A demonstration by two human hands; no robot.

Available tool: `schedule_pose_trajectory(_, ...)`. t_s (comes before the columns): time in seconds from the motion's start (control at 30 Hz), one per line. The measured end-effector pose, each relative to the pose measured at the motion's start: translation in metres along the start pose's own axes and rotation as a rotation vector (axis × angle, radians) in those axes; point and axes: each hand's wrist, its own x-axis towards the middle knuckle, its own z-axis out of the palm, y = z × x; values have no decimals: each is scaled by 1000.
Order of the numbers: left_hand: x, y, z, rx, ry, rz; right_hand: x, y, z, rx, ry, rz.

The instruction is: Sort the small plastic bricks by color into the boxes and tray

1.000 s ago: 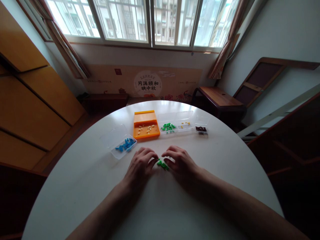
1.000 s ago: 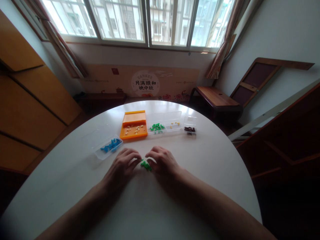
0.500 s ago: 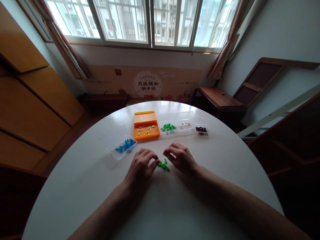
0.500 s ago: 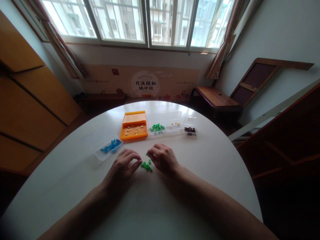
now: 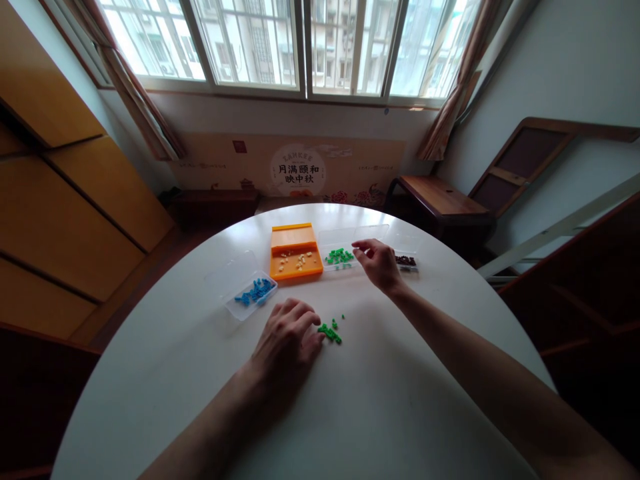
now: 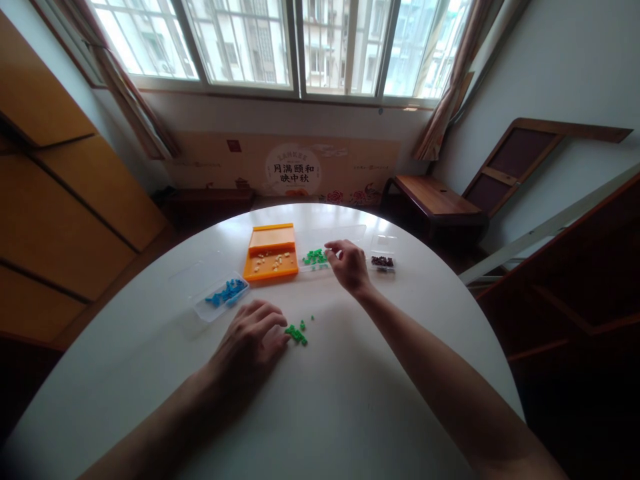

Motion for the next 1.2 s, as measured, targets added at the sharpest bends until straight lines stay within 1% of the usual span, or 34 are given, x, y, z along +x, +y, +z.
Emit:
schedule_pose_trajectory(0.13,2,2,1,-5,-25,-7,-31,6,-6,33,-60,-24)
schedule_pose_trajectory(0.23,2,2,2,4,-42,-2,-52,6,-6,40,-127,-72)
schedule_pose_trajectory(0.4,2,0,4,20,-30,29,-72,-2,-3,61,-215,-140)
schedule_pose_trajectory(0.6,3,-2,7,25,-24,68,-85,-18,-1,65,-317,-212)
schedule_pose_trajectory(0.73,3,-2,7,24,-20,53,-90,-21,3,29,-388,-305)
schedule_pose_trajectory(0.83,3,-1,7,39,-27,44,-92,-22,4,12,-436,-340)
schedule_pose_trajectory(1.07,3,-3,8,71,-6,65,-93,-25,2,-23,-445,-344)
schedule_pose_trajectory(1.2,3,-2,9,61,-25,73,-94,-26,3,-43,-449,-349)
